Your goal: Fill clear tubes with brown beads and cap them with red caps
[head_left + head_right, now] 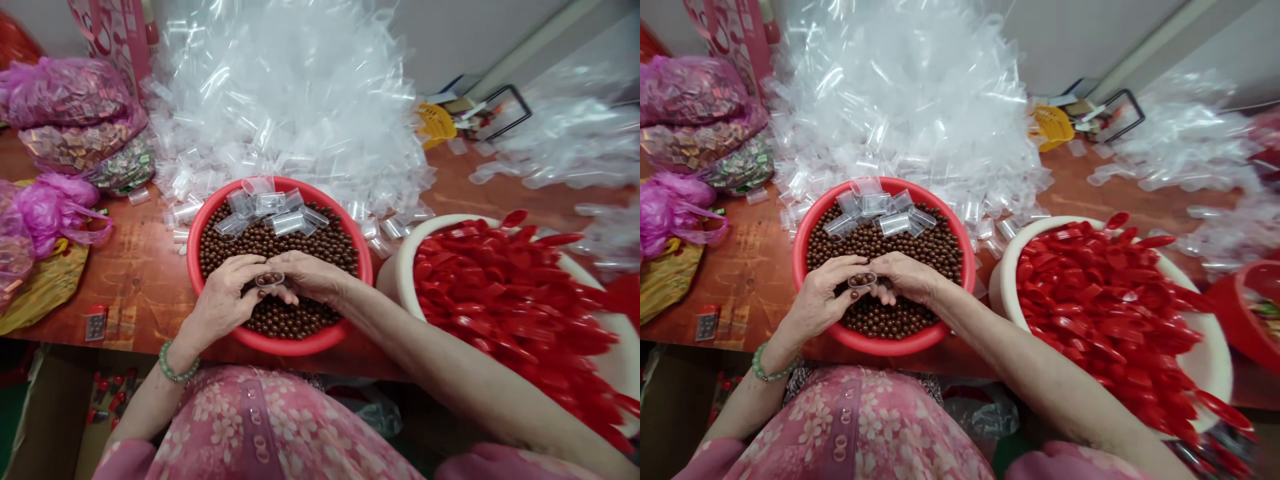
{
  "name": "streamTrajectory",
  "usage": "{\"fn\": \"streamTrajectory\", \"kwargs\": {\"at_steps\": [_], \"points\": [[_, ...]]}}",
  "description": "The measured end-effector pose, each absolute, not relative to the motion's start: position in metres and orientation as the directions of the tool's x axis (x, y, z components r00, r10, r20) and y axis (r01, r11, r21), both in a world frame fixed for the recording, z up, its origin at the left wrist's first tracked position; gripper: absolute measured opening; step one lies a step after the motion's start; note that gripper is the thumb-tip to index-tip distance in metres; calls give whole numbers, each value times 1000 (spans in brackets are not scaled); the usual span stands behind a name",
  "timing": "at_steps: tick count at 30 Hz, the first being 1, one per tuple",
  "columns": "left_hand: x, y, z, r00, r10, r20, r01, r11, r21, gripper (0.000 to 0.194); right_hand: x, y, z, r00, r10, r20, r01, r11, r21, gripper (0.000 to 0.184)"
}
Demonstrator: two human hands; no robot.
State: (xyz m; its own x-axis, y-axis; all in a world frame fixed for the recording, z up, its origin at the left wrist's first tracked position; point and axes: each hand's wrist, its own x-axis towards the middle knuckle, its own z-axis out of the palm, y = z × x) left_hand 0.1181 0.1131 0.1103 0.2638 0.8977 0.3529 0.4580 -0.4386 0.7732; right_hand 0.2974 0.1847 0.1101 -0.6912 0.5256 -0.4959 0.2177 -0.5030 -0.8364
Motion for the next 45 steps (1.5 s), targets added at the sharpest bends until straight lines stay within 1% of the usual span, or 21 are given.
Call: {"fn": "streamTrajectory", "kwargs": {"at_steps": [2, 4, 6, 7, 8, 9, 11, 14, 17, 20, 24, 27, 29, 31, 33, 35, 37, 39, 41, 43, 45], "points": [[119, 115, 115, 207, 939, 274, 402, -337, 851, 20, 303, 183, 116, -677, 589, -442, 254, -376, -891, 38], [121, 116, 118, 189, 963, 191, 442, -257, 859, 17, 310, 180, 121, -656, 681, -327, 328, -133, -935, 33], [122, 118, 119, 191, 968, 164, 477, -238, 846, 15, 316, 176, 125, -635, 753, -175, 378, 105, -920, 28], [122, 119, 119, 195, 967, 163, 468, -238, 851, 15, 319, 175, 127, -623, 774, -114, 379, 170, -910, 25], [122, 119, 120, 199, 967, 157, 442, -231, 866, 16, 321, 173, 129, -607, 791, -74, 366, 196, -910, 24], [121, 119, 120, 208, 969, 136, 406, -212, 889, 17, 323, 171, 132, -588, 808, -51, 342, 191, -920, 24], [121, 119, 120, 248, 967, 50, 318, -130, 939, 20, 323, 168, 139, -562, 827, -19, 267, 160, -950, 25], [120, 118, 121, 281, 958, -62, 191, 7, 981, 25, 320, 166, 149, -593, 802, 71, 159, 203, -966, 22], [119, 117, 120, 259, 962, -86, 102, 62, 993, 29, 316, 166, 154, -632, 755, 174, 106, 307, -946, 18], [117, 116, 118, 270, 959, -91, 108, 64, 992, 27, 315, 166, 152, -651, 723, 233, 103, 388, -916, 15], [115, 117, 117, 300, 950, -90, 138, 51, 989, 24, 313, 166, 146, -665, 722, 193, 139, 374, -917, 18], [116, 118, 119, 325, 943, -74, 91, 47, 995, 21, 310, 166, 143, -653, 737, 171, 164, 359, -919, 31], [116, 118, 119, 317, 946, -74, 59, 58, 997, 21, 310, 165, 141, -636, 759, 138, 173, 315, -933, 39], [117, 118, 119, 303, 949, -84, 32, 78, 996, 21, 311, 165, 140, -618, 779, 101, 173, 260, -950, 40], [117, 118, 117, 305, 948, -89, 8, 91, 996, 20, 311, 164, 141, -614, 783, 101, 163, 251, -954, 33], [117, 117, 116, 321, 944, -79, -12, 88, 996, 19, 311, 164, 145, -632, 761, 149, 157, 314, -936, 24], [116, 117, 115, 352, 934, -63, -34, 80, 996, 20, 308, 166, 150, -675, 705, 218, 159, 428, -890, 16], [115, 117, 115, 382, 923, -51, -60, 80, 995, 22, 306, 168, 155, -714, 649, 263, 160, 516, -841, 13], [114, 117, 115, 395, 917, -50, -70, 84, 994, 23, 304, 169, 157, -731, 628, 266, 163, 540, -826, 20], [114, 117, 115, 392, 918, -61, -61, 92, 994, 24, 303, 168, 156, -721, 649, 242, 176, 510, -842, 31], [114, 118, 115, 388, 919, -70, -58, 101, 993, 25, 303, 167, 154, -700, 680, 217, 182, 463, -867, 35]]}}
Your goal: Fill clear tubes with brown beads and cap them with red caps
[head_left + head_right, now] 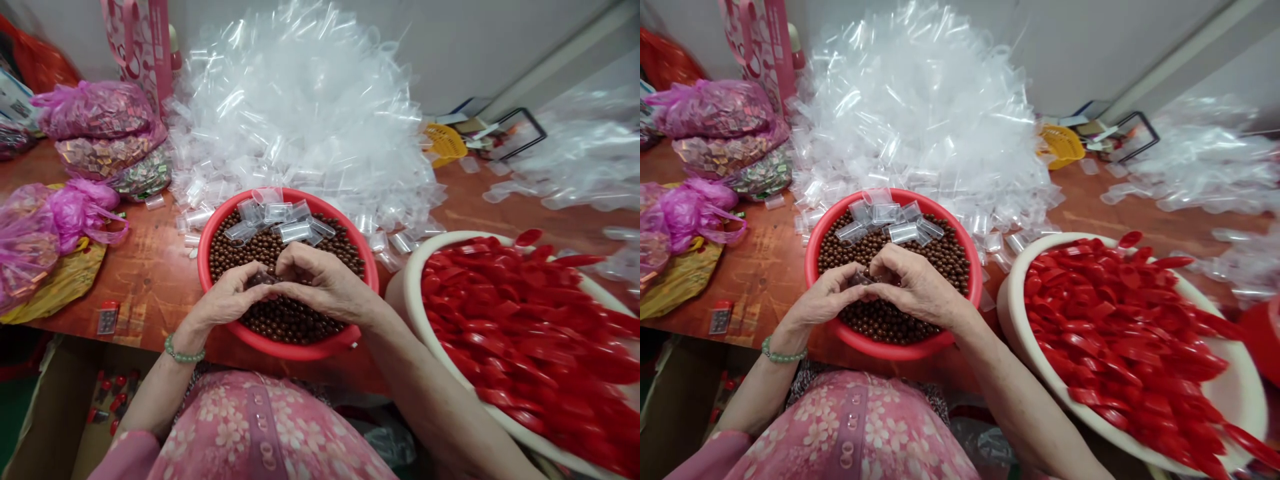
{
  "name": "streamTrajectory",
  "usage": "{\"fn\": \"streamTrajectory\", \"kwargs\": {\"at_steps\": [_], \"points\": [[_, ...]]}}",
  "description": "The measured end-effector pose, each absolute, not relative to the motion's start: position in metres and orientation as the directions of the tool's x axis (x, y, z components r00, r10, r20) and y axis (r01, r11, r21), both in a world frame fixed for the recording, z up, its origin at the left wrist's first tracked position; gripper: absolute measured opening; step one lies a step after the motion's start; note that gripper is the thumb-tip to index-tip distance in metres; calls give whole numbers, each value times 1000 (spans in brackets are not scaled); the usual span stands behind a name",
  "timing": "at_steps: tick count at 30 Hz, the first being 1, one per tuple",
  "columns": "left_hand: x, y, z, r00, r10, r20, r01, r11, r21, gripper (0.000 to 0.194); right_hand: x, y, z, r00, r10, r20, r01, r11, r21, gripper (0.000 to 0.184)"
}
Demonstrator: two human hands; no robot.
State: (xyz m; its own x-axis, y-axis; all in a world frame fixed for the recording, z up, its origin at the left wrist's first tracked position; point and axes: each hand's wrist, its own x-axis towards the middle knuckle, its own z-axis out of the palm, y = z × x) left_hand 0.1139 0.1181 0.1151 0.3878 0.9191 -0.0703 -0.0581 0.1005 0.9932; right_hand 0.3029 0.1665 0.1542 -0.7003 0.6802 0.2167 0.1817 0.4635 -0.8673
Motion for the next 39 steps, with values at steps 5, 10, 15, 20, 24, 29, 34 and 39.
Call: {"fn": "streamTrajectory", "kwargs": {"at_steps": [5, 10, 15, 20, 24, 29, 34, 39], "points": [[114, 119, 113, 389, 919, -57, -14, 67, 998, 24, 302, 164, 152, -697, 661, 278, 165, 525, -835, 31], [113, 119, 111, 385, 921, -53, 43, 40, 998, 25, 301, 168, 150, -718, 661, 218, 199, 495, -846, 44], [113, 120, 116, 379, 924, -56, 33, 47, 998, 20, 309, 161, 146, -662, 730, 170, 231, 415, -880, 46], [117, 114, 128, 315, 942, -112, -69, 141, 988, 24, 330, 153, 144, -615, 757, 220, 329, 500, -801, 32], [123, 116, 126, 332, 940, -71, 75, 49, 996, 22, 345, 165, 139, -540, 799, 264, 441, 535, -721, 19], [125, 124, 119, 245, 967, -70, 103, 46, 994, 26, 341, 201, 130, -527, 771, 359, 582, 635, -508, 8], [124, 121, 127, 266, 963, -35, 22, 30, 999, 23, 329, 225, 122, -633, 725, 272, 706, 684, -182, 22], [125, 126, 122, 270, 961, -62, -4, 65, 998, 22, 322, 235, 118, -659, 729, 183, 729, 679, -82, 14]]}}
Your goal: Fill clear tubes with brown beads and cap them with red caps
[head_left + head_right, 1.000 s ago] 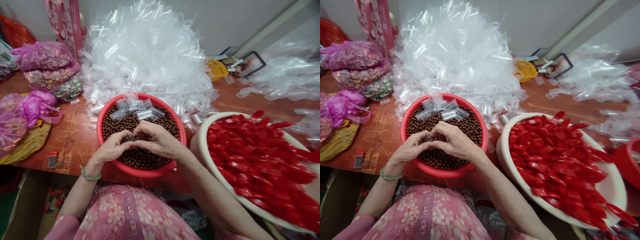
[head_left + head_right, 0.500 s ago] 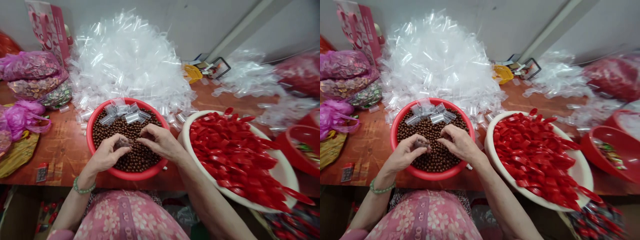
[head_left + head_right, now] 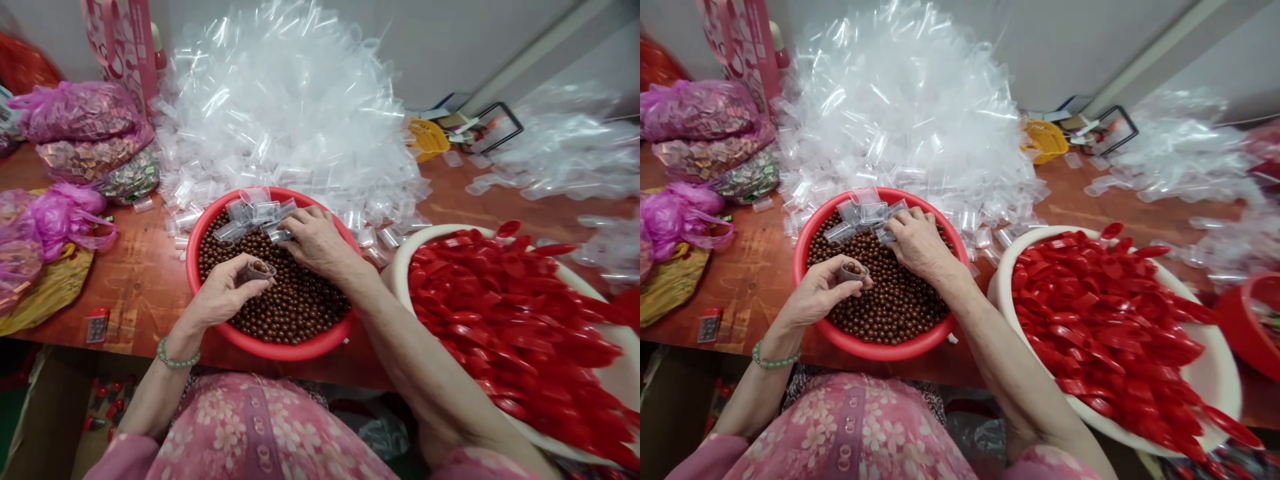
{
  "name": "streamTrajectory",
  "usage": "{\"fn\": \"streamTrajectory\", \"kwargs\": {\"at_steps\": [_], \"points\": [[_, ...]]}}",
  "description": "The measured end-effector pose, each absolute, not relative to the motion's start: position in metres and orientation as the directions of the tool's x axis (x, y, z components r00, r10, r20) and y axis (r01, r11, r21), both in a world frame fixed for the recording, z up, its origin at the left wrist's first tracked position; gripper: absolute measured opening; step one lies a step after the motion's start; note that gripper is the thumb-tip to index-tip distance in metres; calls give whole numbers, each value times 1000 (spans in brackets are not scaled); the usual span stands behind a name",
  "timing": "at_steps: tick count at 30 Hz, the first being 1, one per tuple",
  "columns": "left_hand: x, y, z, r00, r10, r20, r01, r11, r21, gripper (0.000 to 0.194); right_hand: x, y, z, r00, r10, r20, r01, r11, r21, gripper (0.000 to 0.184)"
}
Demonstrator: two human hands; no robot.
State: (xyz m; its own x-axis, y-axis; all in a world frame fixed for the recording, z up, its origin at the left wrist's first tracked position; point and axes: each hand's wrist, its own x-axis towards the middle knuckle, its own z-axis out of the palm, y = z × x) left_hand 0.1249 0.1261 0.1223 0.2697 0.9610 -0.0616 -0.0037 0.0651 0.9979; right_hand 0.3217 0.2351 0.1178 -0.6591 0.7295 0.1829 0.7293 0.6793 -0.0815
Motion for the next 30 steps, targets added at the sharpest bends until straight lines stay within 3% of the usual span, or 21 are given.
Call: {"fn": "streamTrajectory", "kwargs": {"at_steps": [4, 7, 11, 14, 17, 20, 23, 25, 27, 30], "points": [[126, 129, 118, 257, 962, -93, -80, 117, 990, 24, 327, 230, 122, -650, 722, 237, 717, 686, -124, 24], [125, 130, 117, 246, 961, -124, -159, 166, 973, 26, 342, 211, 128, -590, 764, 260, 761, 634, -138, 20], [125, 130, 117, 292, 942, -164, -208, 230, 951, 28, 361, 185, 130, -439, 896, 68, 895, 443, -50, 19], [125, 130, 116, 289, 943, -164, -227, 234, 945, 29, 363, 179, 123, -420, 906, -53, 907, 418, -55, 18], [125, 129, 113, 283, 945, -162, -231, 231, 945, 29, 357, 179, 114, -487, 871, -66, 869, 475, -142, 9], [124, 128, 111, 294, 941, -168, -230, 240, 943, 28, 349, 176, 118, -555, 828, 80, 771, 548, -326, 4], [123, 128, 112, 319, 931, -176, -232, 257, 938, 28, 338, 170, 136, -581, 774, 252, 521, 592, -615, 10], [122, 128, 113, 338, 928, -158, -234, 245, 941, 26, 330, 168, 150, -648, 710, 277, 332, 590, -736, 17], [121, 129, 114, 351, 928, -123, -225, 211, 951, 23, 322, 170, 160, -724, 634, 271, 238, 599, -765, 19], [118, 129, 114, 380, 920, -93, -189, 176, 966, 23, 312, 175, 163, -780, 573, 250, 236, 640, -732, 11]]}}
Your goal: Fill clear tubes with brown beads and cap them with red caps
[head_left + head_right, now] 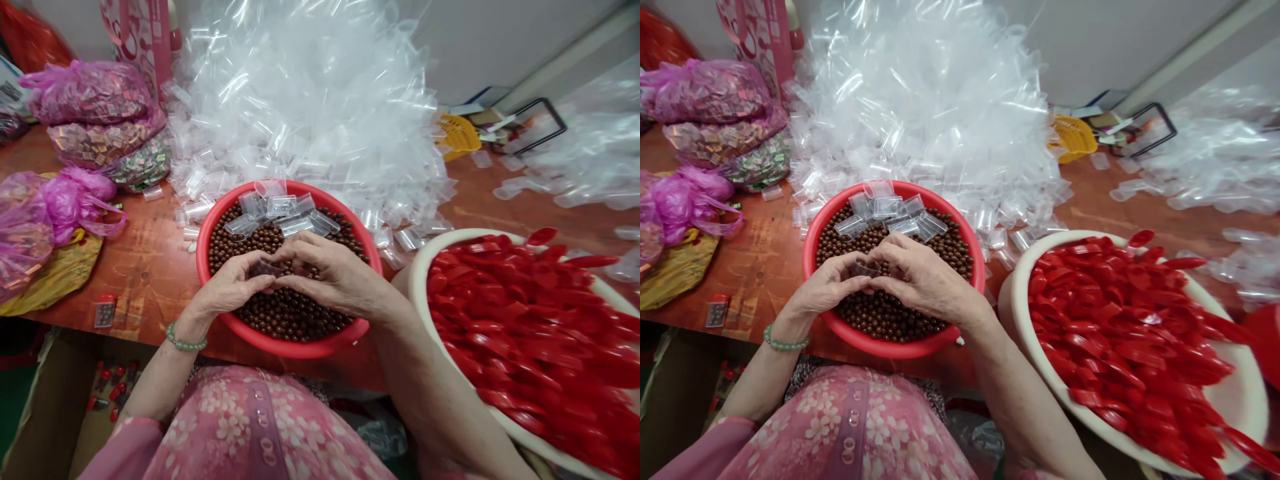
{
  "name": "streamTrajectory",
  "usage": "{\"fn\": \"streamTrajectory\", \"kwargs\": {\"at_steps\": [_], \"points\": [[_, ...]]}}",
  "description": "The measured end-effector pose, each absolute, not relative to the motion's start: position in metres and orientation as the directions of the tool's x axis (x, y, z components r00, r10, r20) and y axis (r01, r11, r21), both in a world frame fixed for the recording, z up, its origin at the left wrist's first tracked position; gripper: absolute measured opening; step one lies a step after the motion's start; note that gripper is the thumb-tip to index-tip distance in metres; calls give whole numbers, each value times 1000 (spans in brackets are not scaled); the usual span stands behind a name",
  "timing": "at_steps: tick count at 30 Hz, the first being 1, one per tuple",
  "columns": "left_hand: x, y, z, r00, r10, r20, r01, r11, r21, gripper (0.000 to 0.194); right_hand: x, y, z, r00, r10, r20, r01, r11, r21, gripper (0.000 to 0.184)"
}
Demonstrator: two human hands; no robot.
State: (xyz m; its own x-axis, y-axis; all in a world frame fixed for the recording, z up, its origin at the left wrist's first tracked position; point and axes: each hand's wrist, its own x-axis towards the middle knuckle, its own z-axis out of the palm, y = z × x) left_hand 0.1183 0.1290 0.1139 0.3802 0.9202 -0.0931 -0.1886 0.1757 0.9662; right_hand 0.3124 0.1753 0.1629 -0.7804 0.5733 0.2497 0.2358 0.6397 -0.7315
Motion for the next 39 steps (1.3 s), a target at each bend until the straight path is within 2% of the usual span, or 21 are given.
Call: {"fn": "streamTrajectory", "kwargs": {"at_steps": [5, 9, 12, 15, 17, 19, 22, 24, 27, 31, 36, 39], "points": [[117, 128, 114, 413, 906, -89, -126, 153, 980, 24, 311, 177, 155, -782, 579, 229, 254, 632, -732, 13], [117, 130, 115, 416, 901, -123, -189, 218, 958, 26, 319, 169, 155, -755, 620, 215, 294, 613, -733, 16], [116, 130, 117, 395, 909, -132, -274, 254, 928, 33, 338, 157, 160, -698, 678, 230, 392, 631, -669, 12], [115, 128, 123, 353, 930, -102, -253, 199, 947, 29, 375, 142, 165, -543, 790, 284, 567, 595, -570, 19], [116, 127, 127, 342, 937, -74, -171, 140, 975, 23, 412, 130, 167, -363, 883, 298, 732, 468, -496, 20], [119, 128, 130, 328, 942, -68, -64, 94, 993, 20, 452, 119, 167, -141, 948, 286, 867, 257, -426, 22], [124, 130, 129, 231, 972, -40, 130, 10, 991, 19, 505, 103, 163, 140, 959, 248, 927, -39, -372, 24], [127, 130, 127, 185, 983, -7, 175, -26, 984, 20, 526, 97, 160, 208, 955, 210, 925, -122, -361, 22], [132, 130, 127, 165, 986, 2, 76, -15, 997, 22, 536, 99, 153, 178, 970, 168, 920, -103, -378, 18], [138, 128, 129, 140, 990, 7, 19, -10, 1000, 23, 523, 115, 140, 22, 988, 150, 922, 38, -386, 15], [146, 125, 129, 124, 989, -81, -27, 85, 996, 32, 512, 135, 123, -132, 989, 62, 975, 141, -171, 16], [146, 124, 127, 129, 987, -95, -63, 104, 993, 31, 514, 137, 116, -129, 990, 52, 981, 135, -136, 15]]}}
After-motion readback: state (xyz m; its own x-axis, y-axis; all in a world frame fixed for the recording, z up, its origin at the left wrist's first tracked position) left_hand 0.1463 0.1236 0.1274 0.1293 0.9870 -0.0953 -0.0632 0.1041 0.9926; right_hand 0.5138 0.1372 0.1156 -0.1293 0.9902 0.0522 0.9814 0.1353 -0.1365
